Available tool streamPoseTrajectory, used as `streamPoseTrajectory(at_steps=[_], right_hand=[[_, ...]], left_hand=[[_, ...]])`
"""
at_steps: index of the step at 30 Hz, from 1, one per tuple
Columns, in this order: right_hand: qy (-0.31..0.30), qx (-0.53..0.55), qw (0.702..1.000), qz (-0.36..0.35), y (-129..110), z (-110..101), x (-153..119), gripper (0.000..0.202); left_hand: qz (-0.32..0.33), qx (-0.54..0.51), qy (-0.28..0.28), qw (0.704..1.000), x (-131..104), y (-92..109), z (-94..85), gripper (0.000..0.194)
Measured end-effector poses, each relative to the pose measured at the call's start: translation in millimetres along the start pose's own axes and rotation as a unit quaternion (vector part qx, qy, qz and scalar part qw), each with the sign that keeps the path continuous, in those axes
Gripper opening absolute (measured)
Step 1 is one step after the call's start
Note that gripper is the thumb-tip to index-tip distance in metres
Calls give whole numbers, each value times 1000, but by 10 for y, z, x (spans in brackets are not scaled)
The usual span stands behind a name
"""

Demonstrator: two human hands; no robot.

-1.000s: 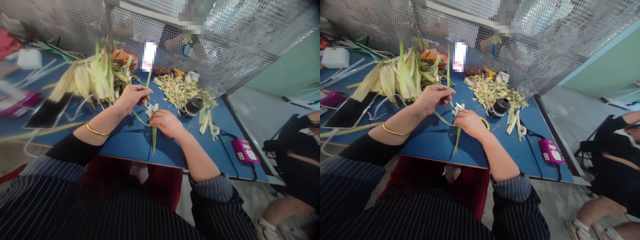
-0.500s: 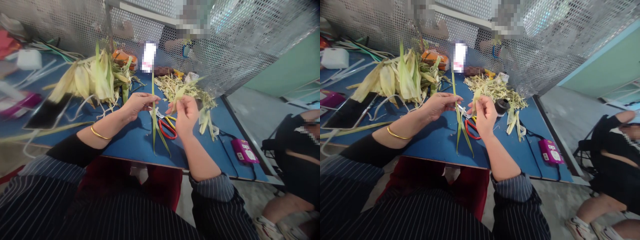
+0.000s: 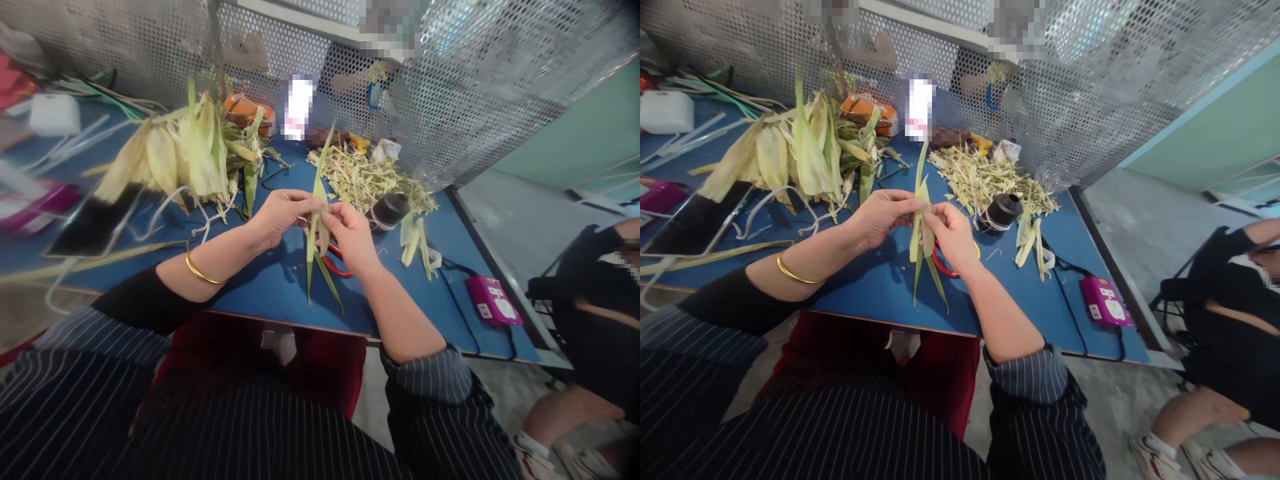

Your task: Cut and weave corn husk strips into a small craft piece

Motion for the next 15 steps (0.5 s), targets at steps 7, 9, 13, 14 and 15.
streamPoseTrajectory(at_steps=[7,9,13,14,15], right_hand=[[-50,46,996,57,126,101,-1,20],[-55,48,995,71,174,128,-2,20],[-64,39,993,89,222,193,-7,16],[-64,36,993,93,225,205,-10,15],[-63,33,993,95,224,213,-13,15]], left_hand=[[25,-63,102,992,14,26,-274,13],[24,-81,86,993,31,15,-244,13],[22,-96,83,992,18,-14,-195,13],[21,-97,87,991,12,-19,-189,12],[19,-95,88,991,9,-24,-182,12]])
Point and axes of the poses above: each hand's wrist, its own x-axis towards the middle knuckle, its own z-axis out of the palm, y = z × x, the point moved 10 cm from there along x, towards the middle knuckle, and after that the axes turned 12 degrees about -y, right-handed, at the moved point
